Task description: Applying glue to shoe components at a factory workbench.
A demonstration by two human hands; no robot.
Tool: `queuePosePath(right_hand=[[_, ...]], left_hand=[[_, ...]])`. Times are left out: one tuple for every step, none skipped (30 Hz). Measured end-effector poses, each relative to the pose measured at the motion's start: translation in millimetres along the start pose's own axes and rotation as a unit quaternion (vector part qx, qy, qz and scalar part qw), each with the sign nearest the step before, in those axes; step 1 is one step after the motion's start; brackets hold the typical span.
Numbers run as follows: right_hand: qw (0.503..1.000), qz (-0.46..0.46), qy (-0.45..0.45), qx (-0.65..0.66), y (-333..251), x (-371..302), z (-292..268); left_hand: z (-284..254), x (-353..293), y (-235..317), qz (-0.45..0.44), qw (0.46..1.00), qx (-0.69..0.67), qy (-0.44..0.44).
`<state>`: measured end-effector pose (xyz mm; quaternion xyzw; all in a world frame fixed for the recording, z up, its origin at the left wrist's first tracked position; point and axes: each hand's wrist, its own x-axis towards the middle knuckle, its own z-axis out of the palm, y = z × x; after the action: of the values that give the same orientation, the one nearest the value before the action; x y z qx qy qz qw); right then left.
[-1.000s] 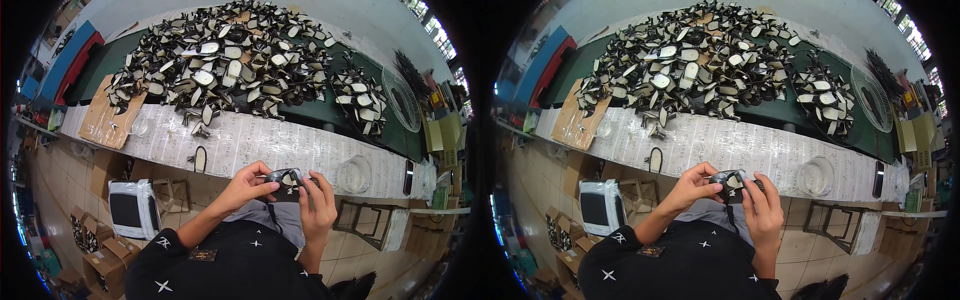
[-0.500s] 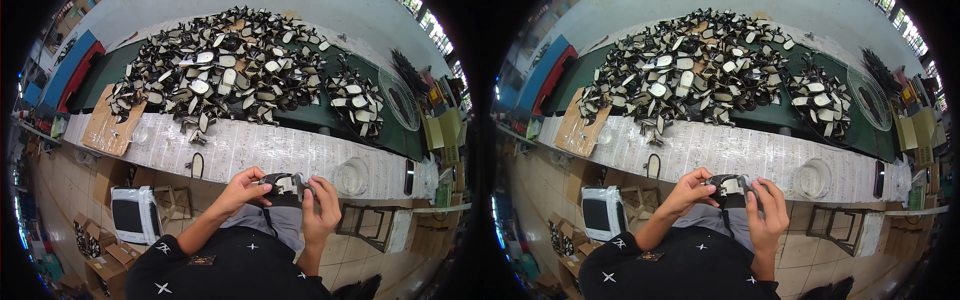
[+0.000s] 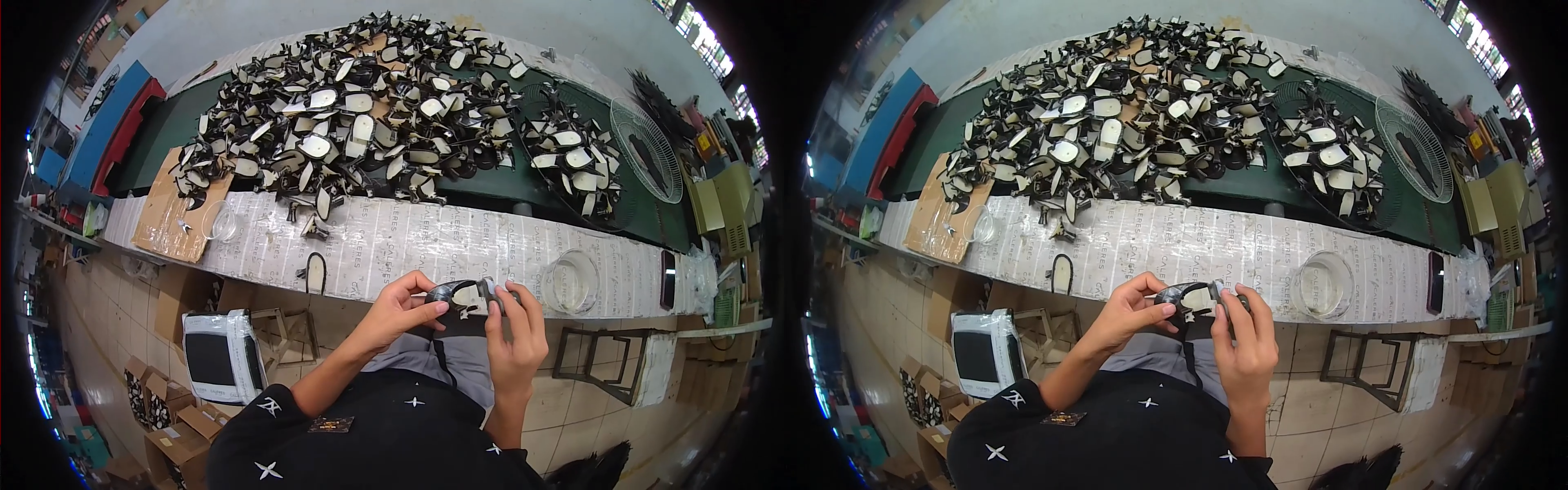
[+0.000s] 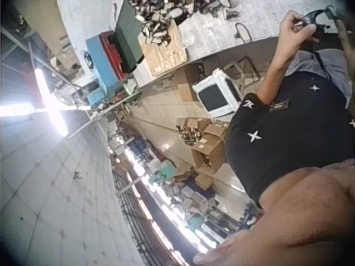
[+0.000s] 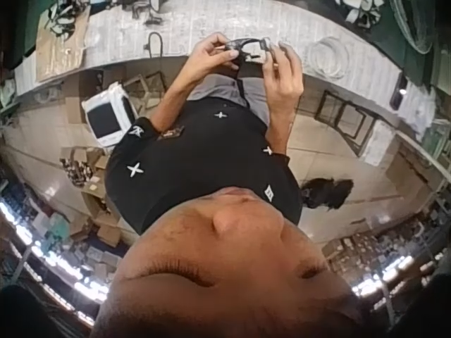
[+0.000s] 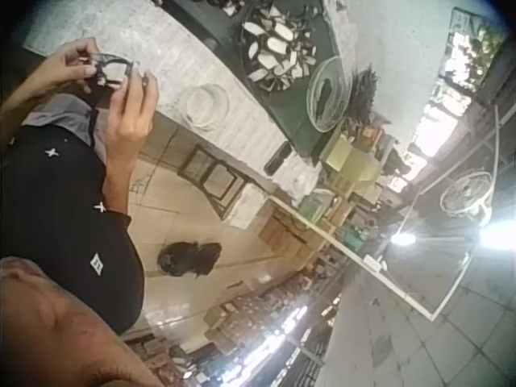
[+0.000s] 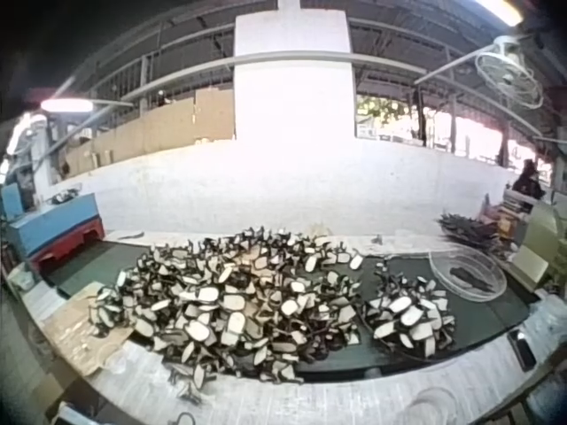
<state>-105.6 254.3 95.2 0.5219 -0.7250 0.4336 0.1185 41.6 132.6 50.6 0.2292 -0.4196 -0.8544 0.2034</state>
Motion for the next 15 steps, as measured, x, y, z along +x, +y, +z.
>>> queuePosePath(right_hand=[[1.000, 0.001, 0.001, -0.001, 0, 0, -1], [0.999, 0.036, 0.008, 0.024, -1, -1, -3], [0.996, 0.070, 0.016, 0.049, -2, -2, -4], [0.996, 0.070, 0.017, 0.047, 0, -3, -5], [0.995, 0.081, 0.029, 0.059, 1, -3, -5], [0.992, 0.091, 0.042, 0.070, 2, -3, -6], [0.992, 0.091, 0.042, 0.072, 1, -3, -6], [0.988, 0.112, 0.044, 0.095, 0, -3, -8], [0.983, 0.133, 0.046, 0.119, -1, -3, -9], [0.983, 0.134, 0.046, 0.119, -3, -3, -9], [0.979, 0.140, 0.039, 0.141, -5, -3, -10], [0.975, 0.147, 0.033, 0.163, -7, -3, -9], [0.975, 0.148, 0.032, 0.164, -8, -3, -8], [0.974, 0.143, 0.025, 0.173, -10, -4, -6], [0.973, 0.139, 0.017, 0.181, -12, -5, -5]], left_hand=[[1, 0, 1, -0.001, 1.000, 0.001, -0.001], [2, 0, 3, -0.018, 1.000, -0.018, 0.000], [2, 0, 4, -0.034, 0.999, -0.036, 0.001], [1, 1, 4, -0.035, 0.999, -0.036, -0.001], [-1, 1, 4, -0.043, 0.997, -0.057, -0.005], [-2, 1, 4, -0.051, 0.996, -0.078, -0.008], [-3, 0, 4, -0.051, 0.996, -0.078, -0.007], [-5, 0, 3, -0.047, 0.996, -0.081, -0.013], [-6, -1, 2, -0.043, 0.995, -0.084, -0.020], [-5, -1, 2, -0.043, 0.995, -0.085, -0.019], [-5, -2, 3, -0.037, 0.996, -0.082, -0.012], [-5, -2, 3, -0.031, 0.996, -0.079, -0.004], [-6, -2, 2, -0.032, 0.996, -0.080, -0.003], [-6, -2, 1, -0.032, 0.996, -0.085, 0.001], [-7, -2, -1, -0.032, 0.995, -0.091, 0.006]])
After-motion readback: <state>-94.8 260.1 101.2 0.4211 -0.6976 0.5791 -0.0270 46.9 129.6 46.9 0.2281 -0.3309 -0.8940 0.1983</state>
